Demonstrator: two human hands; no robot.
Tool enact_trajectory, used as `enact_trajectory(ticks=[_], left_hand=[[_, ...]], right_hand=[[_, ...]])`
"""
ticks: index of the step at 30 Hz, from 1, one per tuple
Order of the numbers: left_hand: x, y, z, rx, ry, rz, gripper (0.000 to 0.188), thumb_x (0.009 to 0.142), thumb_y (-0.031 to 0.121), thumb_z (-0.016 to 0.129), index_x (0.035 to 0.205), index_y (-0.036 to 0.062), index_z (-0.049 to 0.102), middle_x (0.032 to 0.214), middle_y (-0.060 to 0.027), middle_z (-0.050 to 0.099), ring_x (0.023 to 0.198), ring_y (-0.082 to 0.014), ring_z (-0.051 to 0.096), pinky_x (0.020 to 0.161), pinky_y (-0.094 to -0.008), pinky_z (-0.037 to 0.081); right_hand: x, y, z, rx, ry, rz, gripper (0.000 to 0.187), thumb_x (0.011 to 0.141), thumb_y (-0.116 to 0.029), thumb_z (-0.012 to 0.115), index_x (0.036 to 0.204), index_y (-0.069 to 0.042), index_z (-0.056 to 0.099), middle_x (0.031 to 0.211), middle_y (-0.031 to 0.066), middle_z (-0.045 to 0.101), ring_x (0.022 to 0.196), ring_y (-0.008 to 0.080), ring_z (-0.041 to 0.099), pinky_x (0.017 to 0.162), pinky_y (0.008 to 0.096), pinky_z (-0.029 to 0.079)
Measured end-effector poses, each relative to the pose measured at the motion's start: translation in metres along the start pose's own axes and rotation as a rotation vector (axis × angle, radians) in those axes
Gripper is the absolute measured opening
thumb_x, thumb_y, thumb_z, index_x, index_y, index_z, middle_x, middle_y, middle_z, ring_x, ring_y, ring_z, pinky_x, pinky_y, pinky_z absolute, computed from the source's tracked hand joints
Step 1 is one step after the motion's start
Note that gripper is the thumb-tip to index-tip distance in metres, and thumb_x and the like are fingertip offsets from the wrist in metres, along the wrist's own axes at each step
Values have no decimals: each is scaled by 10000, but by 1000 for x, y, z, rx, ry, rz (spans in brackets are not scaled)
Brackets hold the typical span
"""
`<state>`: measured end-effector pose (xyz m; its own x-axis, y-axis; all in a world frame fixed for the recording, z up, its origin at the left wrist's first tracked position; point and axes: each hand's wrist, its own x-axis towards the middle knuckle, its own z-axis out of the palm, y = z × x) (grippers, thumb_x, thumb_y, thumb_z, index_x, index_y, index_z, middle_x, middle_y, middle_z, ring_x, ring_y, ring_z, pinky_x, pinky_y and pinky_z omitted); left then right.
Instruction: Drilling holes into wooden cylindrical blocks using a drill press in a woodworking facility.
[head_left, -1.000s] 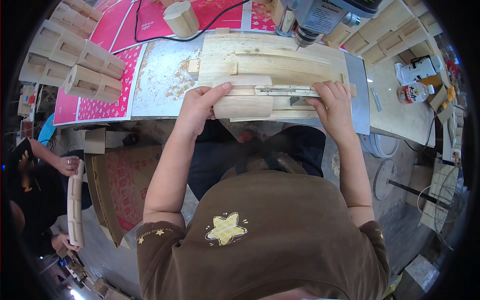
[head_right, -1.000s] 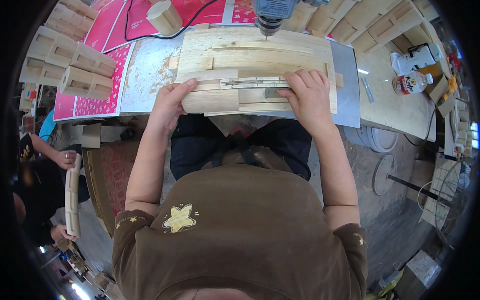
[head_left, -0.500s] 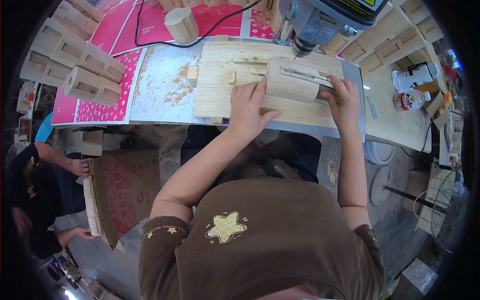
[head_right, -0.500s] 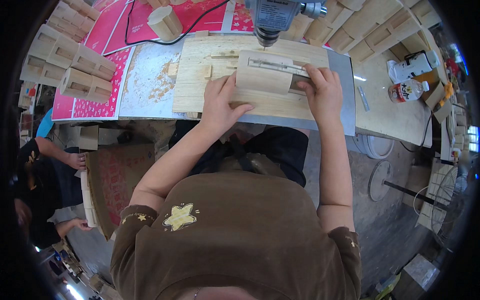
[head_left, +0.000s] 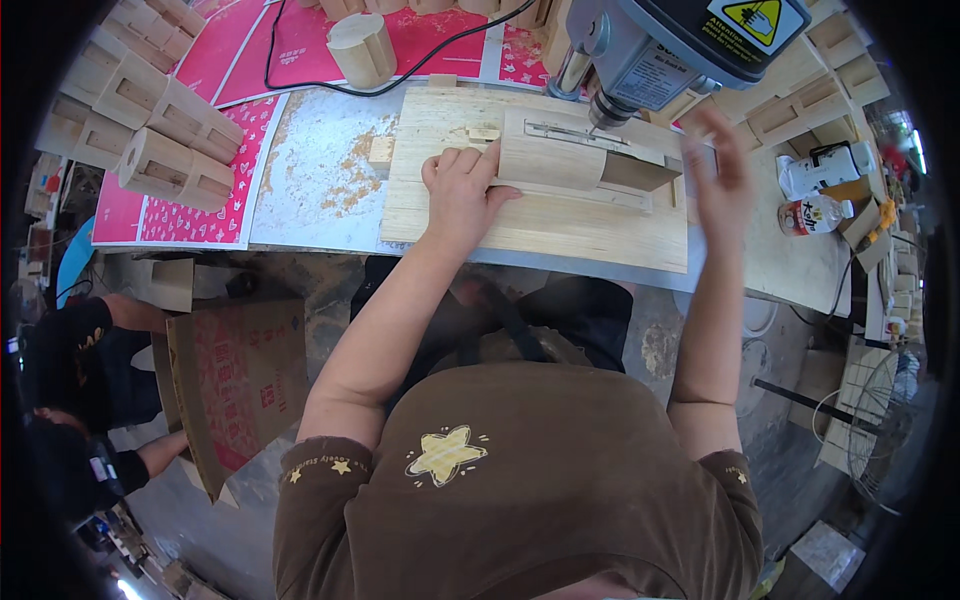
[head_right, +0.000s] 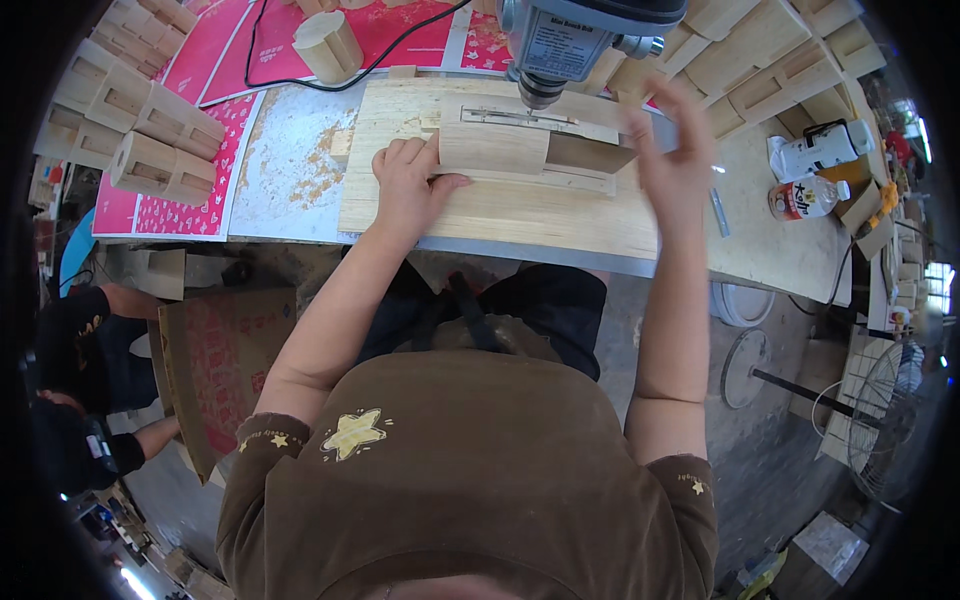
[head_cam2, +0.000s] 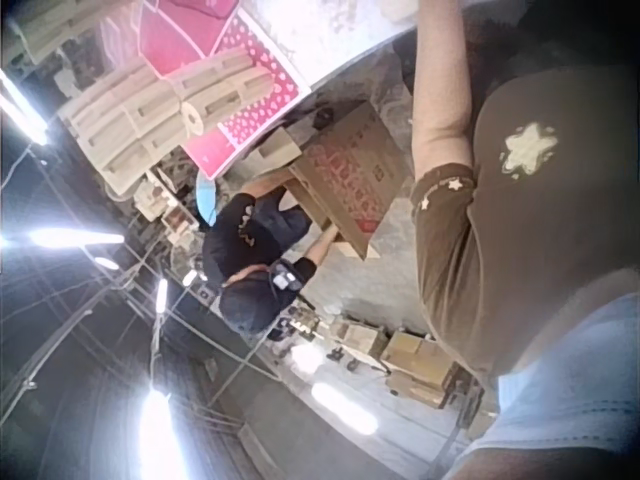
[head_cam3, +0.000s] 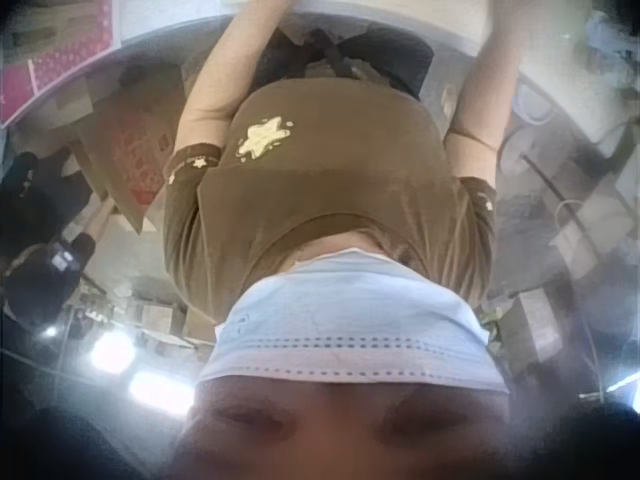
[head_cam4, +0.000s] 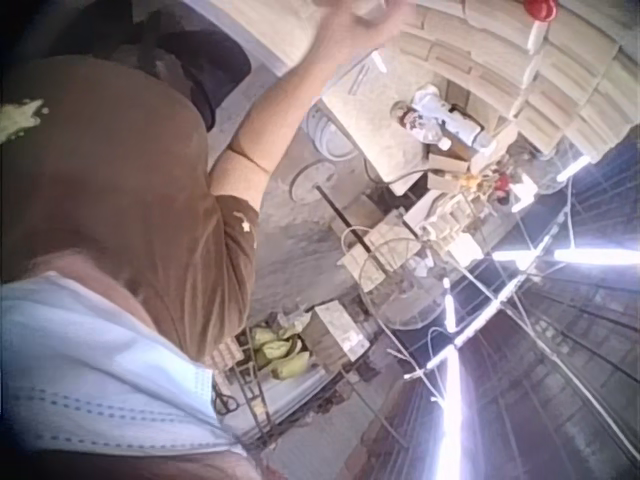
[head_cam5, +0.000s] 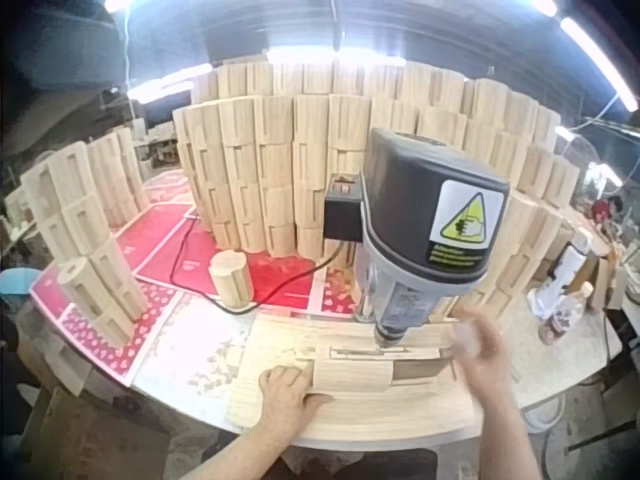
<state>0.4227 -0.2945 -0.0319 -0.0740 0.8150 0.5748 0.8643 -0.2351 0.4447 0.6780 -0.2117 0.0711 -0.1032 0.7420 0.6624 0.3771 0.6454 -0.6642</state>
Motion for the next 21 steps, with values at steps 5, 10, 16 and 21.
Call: enact_trajectory(ticks=[5,10,16,21], left_hand=[[2,5,0,-9,-31,-4,651,601,311,765,1189,100,583,833,-22,545,874,-214,489,831,-404,290],[-1,1,1,13,-41,-24,655,601,316,767,1191,99,584,829,-19,545,859,-213,494,827,-404,290],[0,3,1,20,-60,-26,639,607,315,766,1176,83,591,826,-16,541,850,-209,497,824,-390,292],[1,4,2,10,-48,-12,629,614,312,765,1172,78,592,827,-17,536,851,-209,496,827,-386,292]], right_hand=[[132,-35,-43,-6,179,-117,302,909,-234,555,1130,-31,587,1033,65,617,938,119,584,840,271,454],[138,-70,-8,-120,18,-108,350,901,-279,479,865,40,617,696,76,587,690,116,540,616,248,424],[47,-94,-33,-320,35,-107,299,940,-238,492,914,-5,677,606,-12,478,572,62,441,537,216,321],[-25,-55,-2,-130,102,-27,148,902,-73,539,916,21,652,635,78,544,593,110,520,562,251,407]])
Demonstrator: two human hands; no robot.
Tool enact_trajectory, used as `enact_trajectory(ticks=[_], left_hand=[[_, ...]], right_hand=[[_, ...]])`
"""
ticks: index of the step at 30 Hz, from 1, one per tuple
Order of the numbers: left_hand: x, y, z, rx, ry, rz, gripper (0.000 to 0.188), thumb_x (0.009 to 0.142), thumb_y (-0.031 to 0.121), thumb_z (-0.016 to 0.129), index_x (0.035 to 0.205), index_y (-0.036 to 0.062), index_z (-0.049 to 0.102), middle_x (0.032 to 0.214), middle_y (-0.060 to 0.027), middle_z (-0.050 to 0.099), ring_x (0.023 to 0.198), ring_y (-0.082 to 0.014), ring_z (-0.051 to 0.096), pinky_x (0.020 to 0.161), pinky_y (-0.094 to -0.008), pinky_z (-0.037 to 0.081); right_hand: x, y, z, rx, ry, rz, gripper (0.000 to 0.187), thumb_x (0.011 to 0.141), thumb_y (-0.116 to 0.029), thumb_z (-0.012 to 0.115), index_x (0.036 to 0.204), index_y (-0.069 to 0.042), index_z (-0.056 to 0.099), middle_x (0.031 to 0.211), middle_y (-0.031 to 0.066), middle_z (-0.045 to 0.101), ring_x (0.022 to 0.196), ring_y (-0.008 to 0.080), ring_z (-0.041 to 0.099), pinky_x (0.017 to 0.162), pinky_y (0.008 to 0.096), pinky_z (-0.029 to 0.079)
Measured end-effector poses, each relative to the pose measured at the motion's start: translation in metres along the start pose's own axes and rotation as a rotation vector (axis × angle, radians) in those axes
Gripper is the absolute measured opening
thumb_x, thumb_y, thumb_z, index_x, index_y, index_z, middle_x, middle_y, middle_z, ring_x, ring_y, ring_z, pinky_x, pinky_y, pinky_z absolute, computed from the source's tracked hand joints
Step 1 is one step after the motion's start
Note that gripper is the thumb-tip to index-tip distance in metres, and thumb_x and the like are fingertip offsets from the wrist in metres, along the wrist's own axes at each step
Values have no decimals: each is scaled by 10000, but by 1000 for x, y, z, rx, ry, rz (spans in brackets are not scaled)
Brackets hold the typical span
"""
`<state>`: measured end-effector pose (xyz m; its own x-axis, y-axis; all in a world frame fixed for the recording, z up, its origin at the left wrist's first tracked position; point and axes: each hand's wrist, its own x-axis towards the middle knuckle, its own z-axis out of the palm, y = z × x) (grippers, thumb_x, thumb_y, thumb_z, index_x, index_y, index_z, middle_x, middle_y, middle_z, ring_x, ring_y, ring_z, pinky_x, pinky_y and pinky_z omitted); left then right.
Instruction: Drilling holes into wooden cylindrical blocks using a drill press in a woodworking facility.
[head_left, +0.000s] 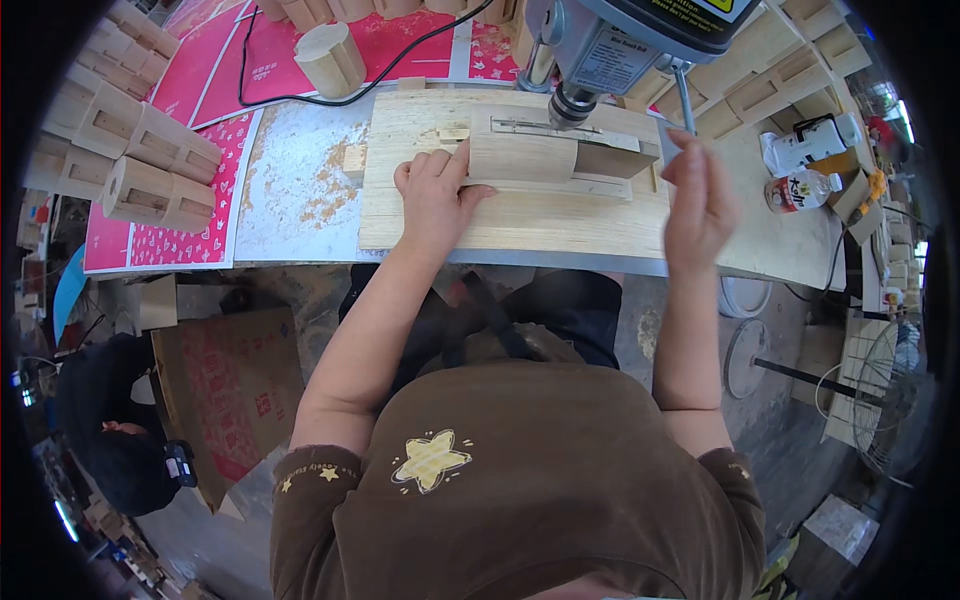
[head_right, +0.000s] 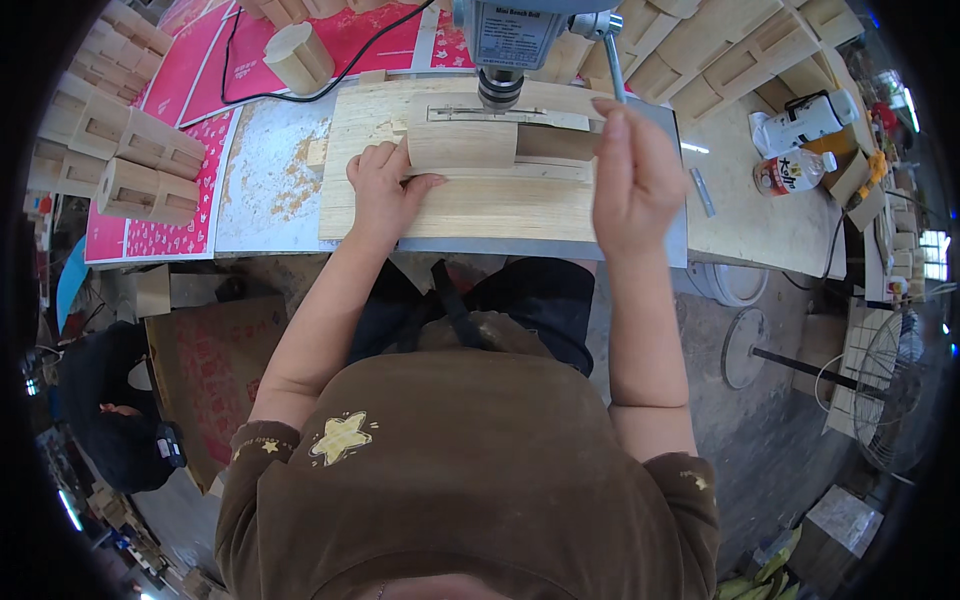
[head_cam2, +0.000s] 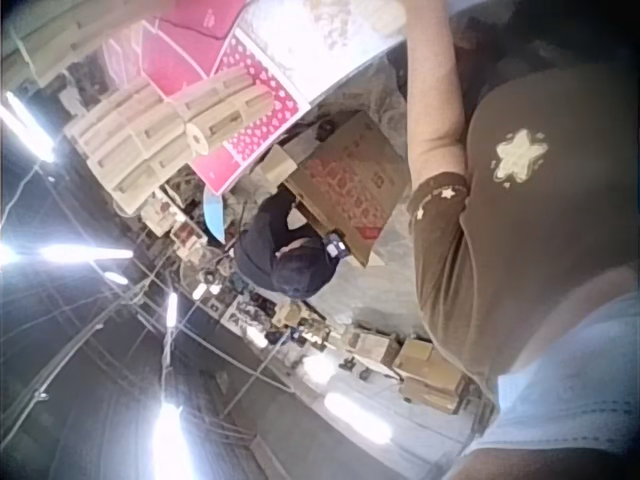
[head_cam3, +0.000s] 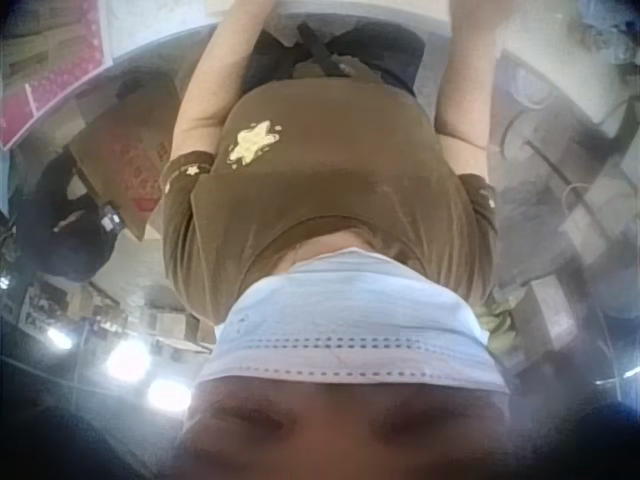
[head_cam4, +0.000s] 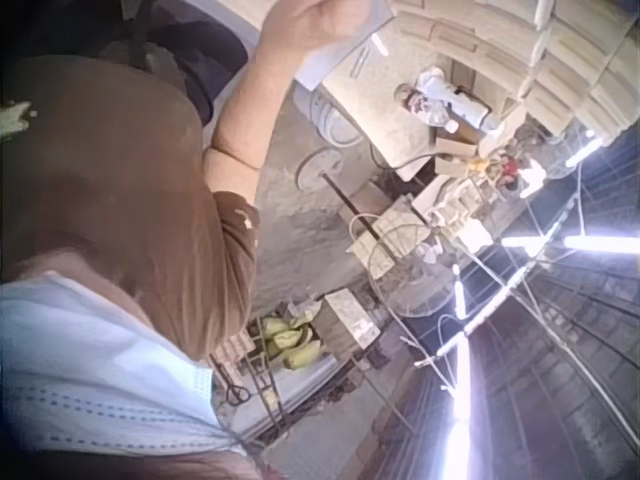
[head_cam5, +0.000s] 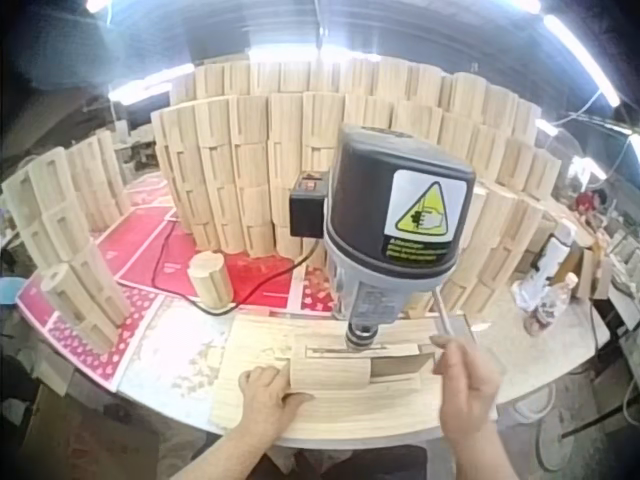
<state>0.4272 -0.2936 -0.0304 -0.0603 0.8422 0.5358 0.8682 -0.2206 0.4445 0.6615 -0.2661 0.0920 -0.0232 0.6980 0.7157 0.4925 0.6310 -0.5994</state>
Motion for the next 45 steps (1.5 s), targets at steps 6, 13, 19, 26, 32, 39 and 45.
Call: enact_trajectory(ticks=[6,13,19,26,32,39,45], left_hand=[[-1,-2,-1,9,8,-3,626,614,312,765,1170,81,593,823,-15,530,842,-208,494,826,-384,292],[-3,-3,-3,32,-8,-25,623,611,314,762,1166,88,595,800,-9,526,832,-204,493,820,-383,291],[5,22,20,20,45,53,608,618,307,756,1167,100,595,812,-17,529,833,-210,493,827,-408,294],[5,25,22,-37,22,21,593,628,304,746,1162,97,595,821,-25,532,837,-219,491,835,-411,294],[5,24,20,-4,16,35,573,650,310,750,1148,77,590,816,-23,521,829,-222,493,846,-416,299],[6,28,22,-13,10,28,583,632,315,744,1153,99,596,826,-29,531,838,-220,490,843,-409,293],[5,27,20,5,14,14,573,639,320,748,1144,95,599,825,-27,535,835,-221,496,852,-412,294]], right_hand=[[-13,42,33,13,55,-200,122,875,-35,542,941,-1,639,698,89,588,629,187,549,567,280,419],[54,-15,-15,-150,1,-195,223,935,-142,502,865,3,657,600,-4,504,537,67,448,510,219,330],[180,-16,4,-167,-184,34,363,880,-278,498,782,48,624,613,46,550,572,111,483,528,253,377],[132,-66,-19,-134,-207,-51,340,877,-248,497,804,56,627,633,59,561,579,117,479,537,273,372],[28,-19,-17,-77,-84,7,162,885,-109,567,828,16,653,589,52,509,565,96,471,559,276,383],[-13,44,34,-15,88,-258,98,850,-29,550,847,6,642,709,84,596,643,222,532,693,299,410],[31,5,-4,-69,92,-282,212,924,-96,484,822,39,612,629,29,532,586,94,480,548,224,361]])
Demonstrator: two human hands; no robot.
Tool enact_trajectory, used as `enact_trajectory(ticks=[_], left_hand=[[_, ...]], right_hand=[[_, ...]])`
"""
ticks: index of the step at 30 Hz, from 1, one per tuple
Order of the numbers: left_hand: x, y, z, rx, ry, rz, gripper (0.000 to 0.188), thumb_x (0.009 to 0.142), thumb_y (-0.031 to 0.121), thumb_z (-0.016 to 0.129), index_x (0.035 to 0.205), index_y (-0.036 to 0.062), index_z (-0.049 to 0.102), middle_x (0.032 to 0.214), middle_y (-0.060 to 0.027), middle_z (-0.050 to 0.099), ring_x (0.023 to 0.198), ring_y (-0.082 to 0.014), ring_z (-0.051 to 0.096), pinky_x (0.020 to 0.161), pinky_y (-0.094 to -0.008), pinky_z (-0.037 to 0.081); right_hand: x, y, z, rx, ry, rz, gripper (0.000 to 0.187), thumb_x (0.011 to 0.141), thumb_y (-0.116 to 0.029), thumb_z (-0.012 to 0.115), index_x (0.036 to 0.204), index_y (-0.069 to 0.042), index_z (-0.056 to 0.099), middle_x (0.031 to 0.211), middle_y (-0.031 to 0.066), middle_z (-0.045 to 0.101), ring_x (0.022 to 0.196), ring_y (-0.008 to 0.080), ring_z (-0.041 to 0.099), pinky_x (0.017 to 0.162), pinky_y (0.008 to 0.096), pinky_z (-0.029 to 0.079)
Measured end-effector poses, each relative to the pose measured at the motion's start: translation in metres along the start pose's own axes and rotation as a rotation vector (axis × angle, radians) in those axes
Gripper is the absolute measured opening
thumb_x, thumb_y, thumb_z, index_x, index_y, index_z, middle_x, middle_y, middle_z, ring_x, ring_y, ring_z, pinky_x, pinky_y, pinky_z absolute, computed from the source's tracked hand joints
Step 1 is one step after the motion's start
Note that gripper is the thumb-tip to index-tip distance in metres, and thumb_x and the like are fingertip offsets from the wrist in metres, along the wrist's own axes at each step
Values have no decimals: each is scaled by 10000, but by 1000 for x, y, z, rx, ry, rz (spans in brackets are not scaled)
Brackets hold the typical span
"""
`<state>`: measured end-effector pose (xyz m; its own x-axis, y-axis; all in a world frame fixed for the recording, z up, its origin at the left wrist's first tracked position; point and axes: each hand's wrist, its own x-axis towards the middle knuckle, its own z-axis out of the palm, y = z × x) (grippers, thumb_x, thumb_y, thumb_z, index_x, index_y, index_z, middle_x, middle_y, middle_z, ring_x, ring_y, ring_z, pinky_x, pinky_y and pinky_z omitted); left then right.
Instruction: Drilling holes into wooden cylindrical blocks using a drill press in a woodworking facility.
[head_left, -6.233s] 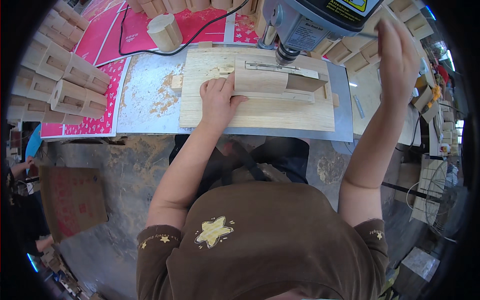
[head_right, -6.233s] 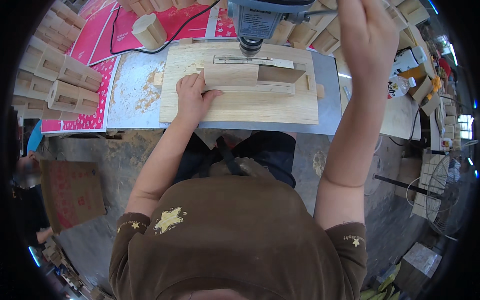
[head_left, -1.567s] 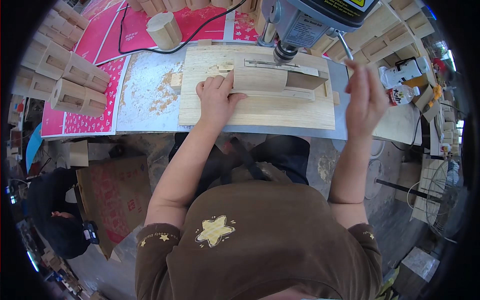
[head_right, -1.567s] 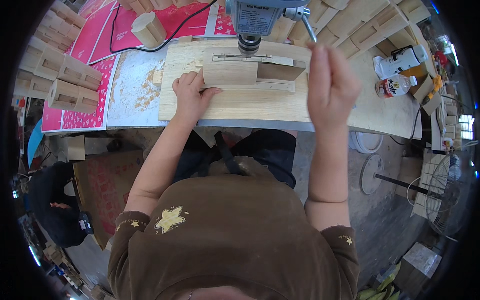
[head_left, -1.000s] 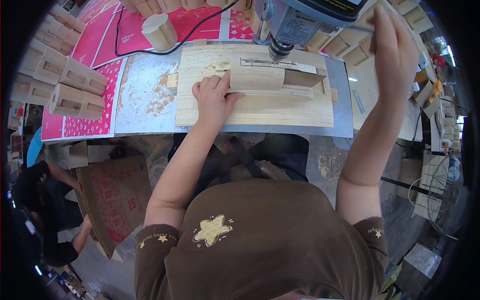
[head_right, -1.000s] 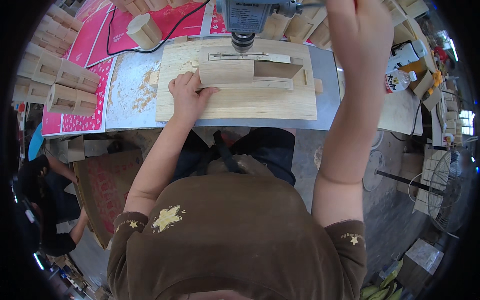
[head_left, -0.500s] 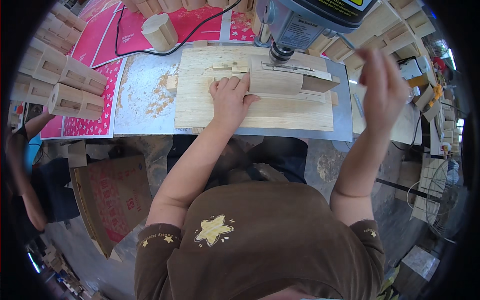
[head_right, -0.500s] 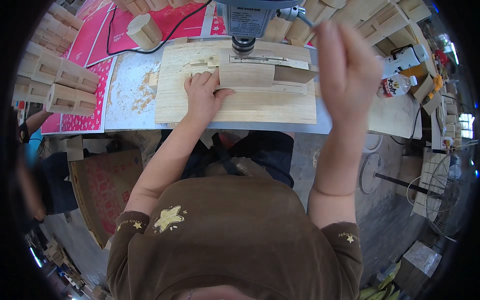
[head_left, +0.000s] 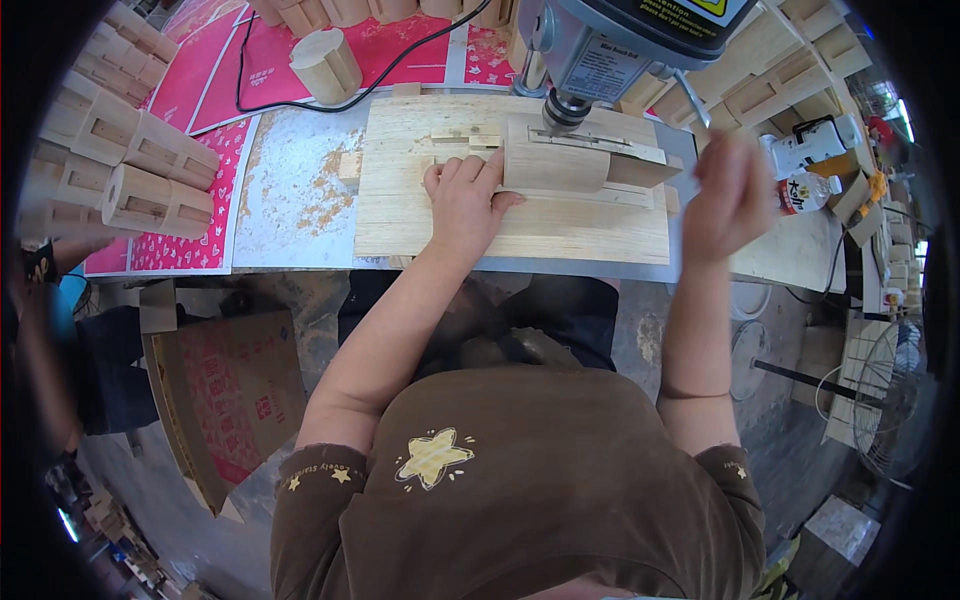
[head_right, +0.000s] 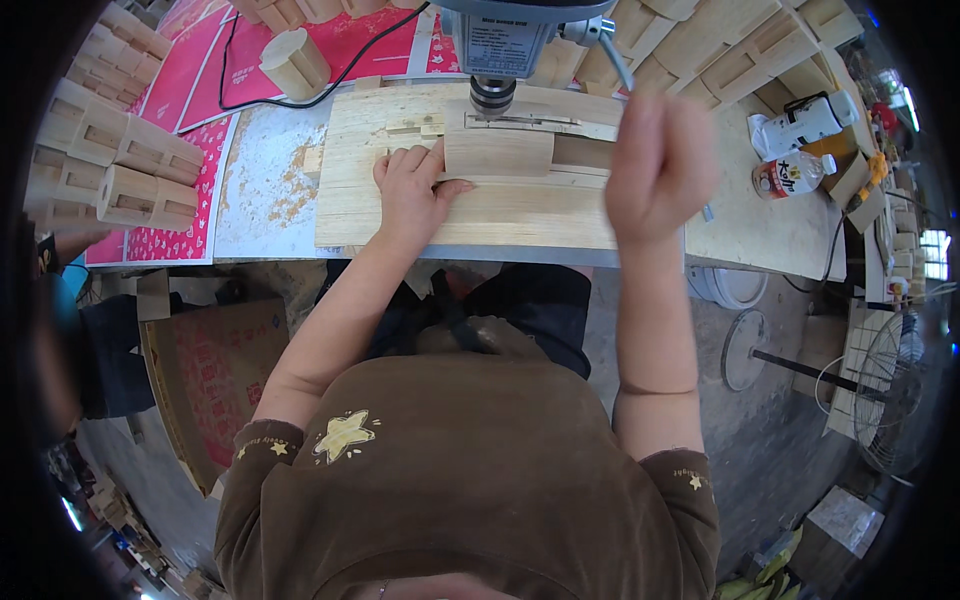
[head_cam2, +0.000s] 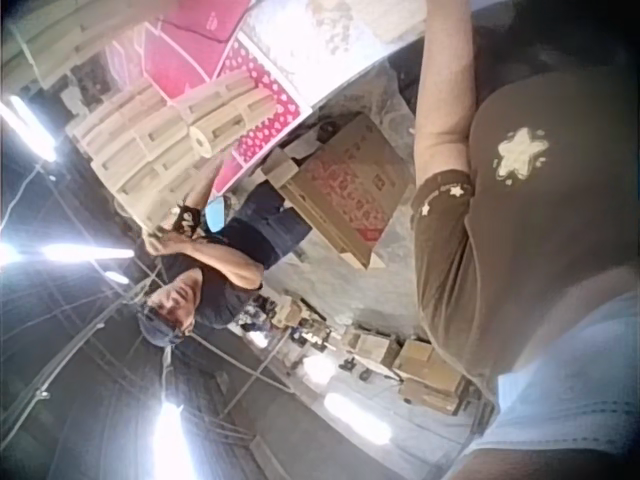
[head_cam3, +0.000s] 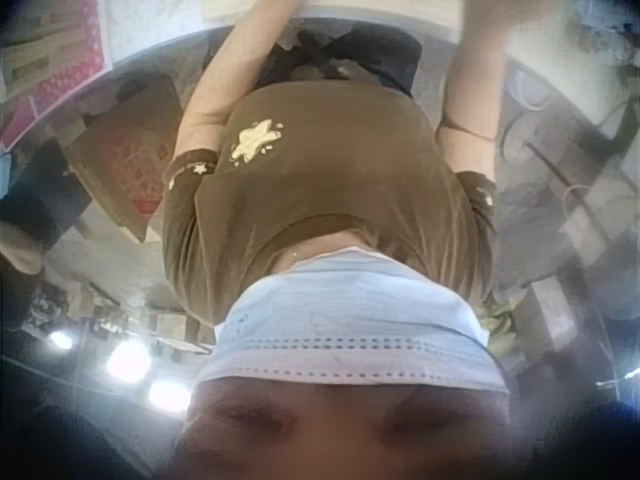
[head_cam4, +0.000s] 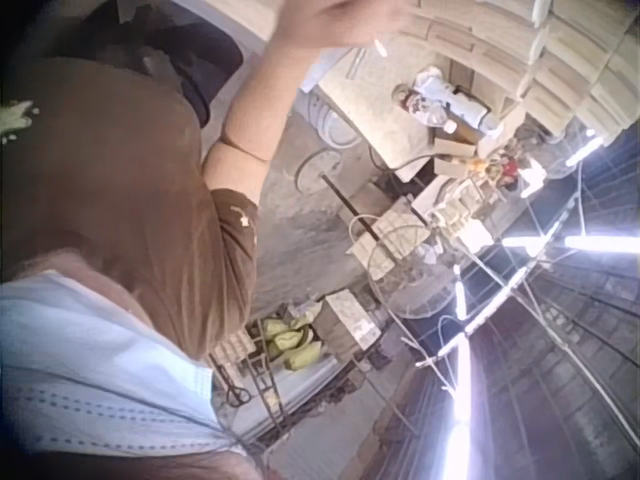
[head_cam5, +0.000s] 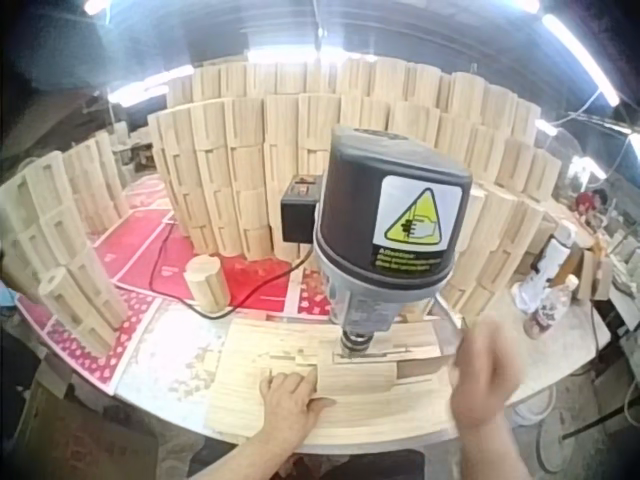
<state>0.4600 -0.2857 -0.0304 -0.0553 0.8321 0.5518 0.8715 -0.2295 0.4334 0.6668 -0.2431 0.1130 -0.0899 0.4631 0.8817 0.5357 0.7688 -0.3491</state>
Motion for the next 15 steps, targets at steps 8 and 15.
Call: enact_trajectory(ticks=[8,15], left_hand=[[7,5,1,-192,-13,-101,562,566,322,811,1072,135,652,870,-23,554,891,-217,504,845,-401,287],[16,-14,-2,-365,-96,-119,471,530,290,830,934,102,674,910,-34,574,943,-220,526,855,-392,292]], right_hand=[[138,43,35,31,-71,186,309,897,-221,480,898,48,633,746,81,621,720,115,549,646,257,425],[14,81,13,152,-496,334,287,868,-207,574,1102,-42,561,936,70,616,906,188,573,779,326,430]])
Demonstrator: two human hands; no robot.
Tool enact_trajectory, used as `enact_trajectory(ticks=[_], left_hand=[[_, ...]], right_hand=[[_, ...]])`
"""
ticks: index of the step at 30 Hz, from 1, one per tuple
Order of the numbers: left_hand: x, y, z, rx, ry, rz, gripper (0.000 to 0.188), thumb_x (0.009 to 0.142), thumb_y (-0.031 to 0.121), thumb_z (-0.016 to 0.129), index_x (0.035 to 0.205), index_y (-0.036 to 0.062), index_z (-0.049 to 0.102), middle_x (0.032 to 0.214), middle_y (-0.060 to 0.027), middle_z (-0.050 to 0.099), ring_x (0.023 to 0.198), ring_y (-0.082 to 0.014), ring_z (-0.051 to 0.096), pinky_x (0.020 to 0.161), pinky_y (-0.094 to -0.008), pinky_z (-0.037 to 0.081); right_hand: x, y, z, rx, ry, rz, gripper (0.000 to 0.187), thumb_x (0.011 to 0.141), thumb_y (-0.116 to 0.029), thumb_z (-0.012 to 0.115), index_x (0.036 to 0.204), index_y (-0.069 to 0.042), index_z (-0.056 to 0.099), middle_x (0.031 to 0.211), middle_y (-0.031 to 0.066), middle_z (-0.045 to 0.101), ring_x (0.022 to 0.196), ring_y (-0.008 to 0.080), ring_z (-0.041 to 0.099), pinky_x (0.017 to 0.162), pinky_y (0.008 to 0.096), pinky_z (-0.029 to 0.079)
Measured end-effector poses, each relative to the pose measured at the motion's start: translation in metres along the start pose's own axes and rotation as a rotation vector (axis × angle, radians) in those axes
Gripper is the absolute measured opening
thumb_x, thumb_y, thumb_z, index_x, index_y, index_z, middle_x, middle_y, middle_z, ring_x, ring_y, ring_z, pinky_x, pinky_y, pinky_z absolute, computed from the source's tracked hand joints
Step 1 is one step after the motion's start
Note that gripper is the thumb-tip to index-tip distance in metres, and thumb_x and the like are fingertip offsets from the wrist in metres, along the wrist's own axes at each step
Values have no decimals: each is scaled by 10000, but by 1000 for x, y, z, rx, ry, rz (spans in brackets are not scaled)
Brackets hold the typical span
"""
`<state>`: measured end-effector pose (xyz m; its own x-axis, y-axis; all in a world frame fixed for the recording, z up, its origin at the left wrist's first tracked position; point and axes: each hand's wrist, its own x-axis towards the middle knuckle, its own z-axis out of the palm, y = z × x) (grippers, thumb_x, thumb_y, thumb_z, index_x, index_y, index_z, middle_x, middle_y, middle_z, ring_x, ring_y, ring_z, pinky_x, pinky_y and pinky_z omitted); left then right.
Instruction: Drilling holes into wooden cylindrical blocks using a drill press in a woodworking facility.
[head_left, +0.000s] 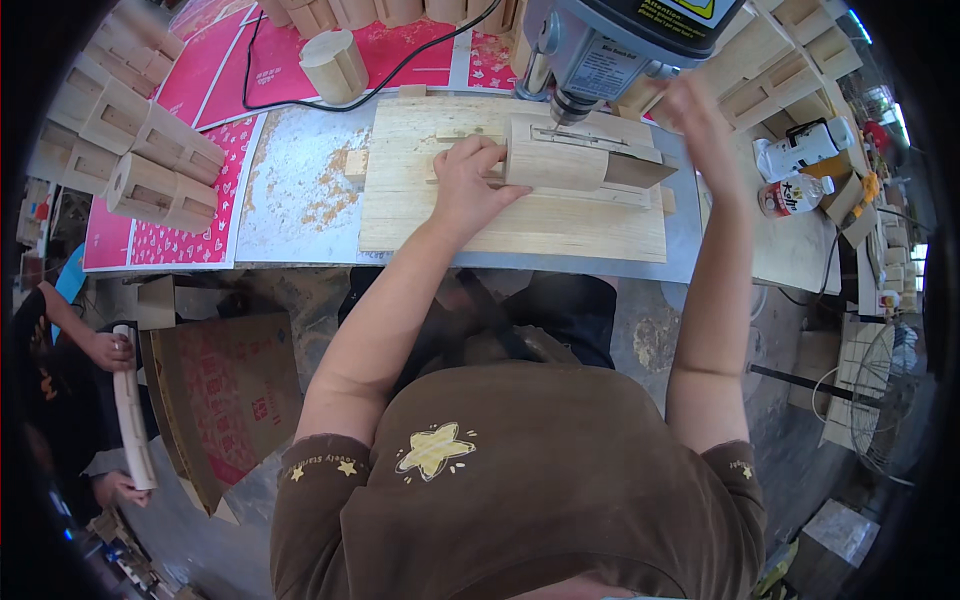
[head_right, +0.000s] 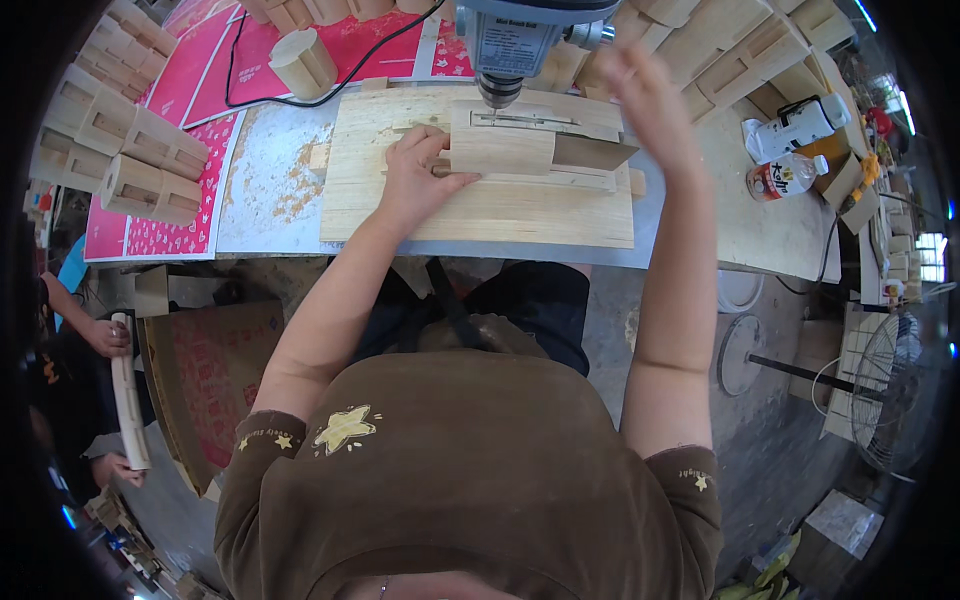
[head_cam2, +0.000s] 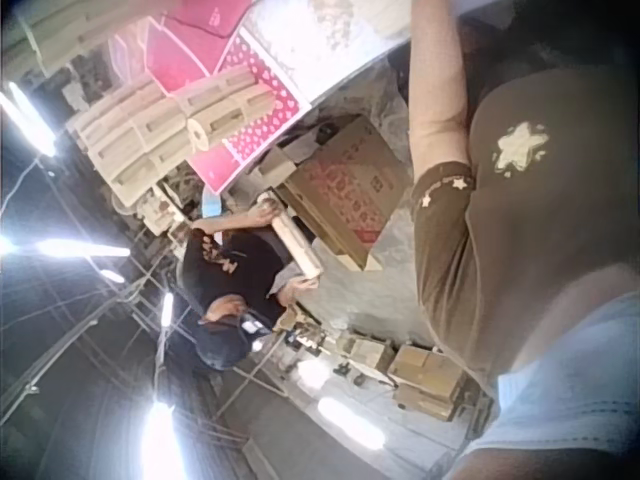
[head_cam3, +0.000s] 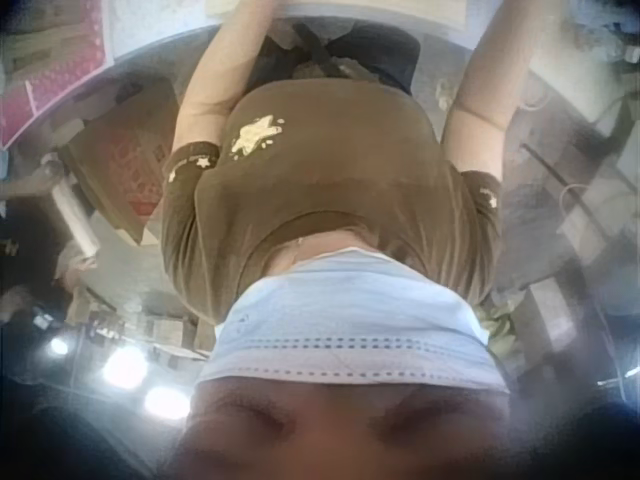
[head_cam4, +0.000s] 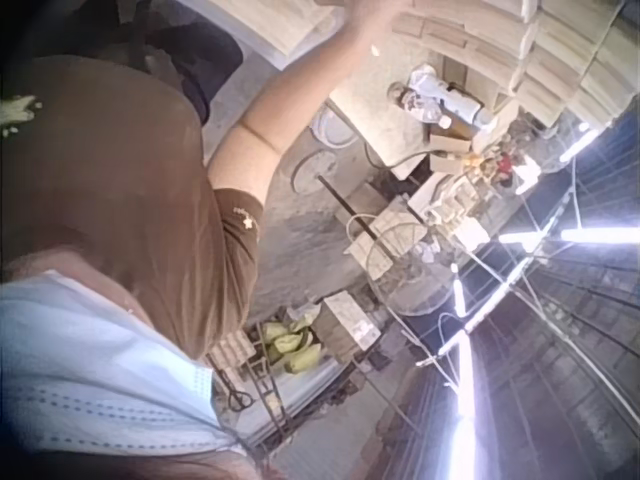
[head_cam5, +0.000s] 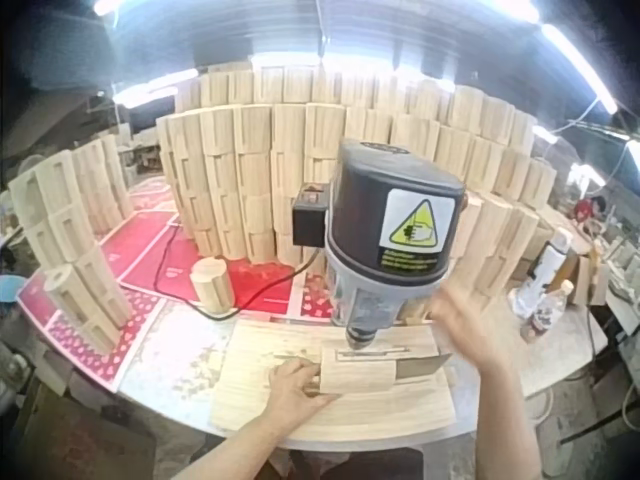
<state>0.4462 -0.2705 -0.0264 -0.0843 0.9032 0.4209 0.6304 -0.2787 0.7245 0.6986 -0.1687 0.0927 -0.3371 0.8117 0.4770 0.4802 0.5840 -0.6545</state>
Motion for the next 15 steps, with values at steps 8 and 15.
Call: enact_trajectory(ticks=[8,15], left_hand=[[-4,-19,-95,-217,-62,-1,302,581,127,802,839,49,666,851,-18,589,802,-164,568,729,-288,434],[-6,-38,-227,-239,-58,-464,309,635,192,824,815,-6,667,695,-20,605,613,-83,525,585,-234,428]], right_hand=[[-75,-13,16,-484,-278,-35,250,767,-184,661,984,-89,579,918,81,614,935,294,562,839,397,370],[-101,-35,16,-482,-295,-100,262,753,-144,659,982,-47,578,905,108,589,921,304,540,903,409,344]])
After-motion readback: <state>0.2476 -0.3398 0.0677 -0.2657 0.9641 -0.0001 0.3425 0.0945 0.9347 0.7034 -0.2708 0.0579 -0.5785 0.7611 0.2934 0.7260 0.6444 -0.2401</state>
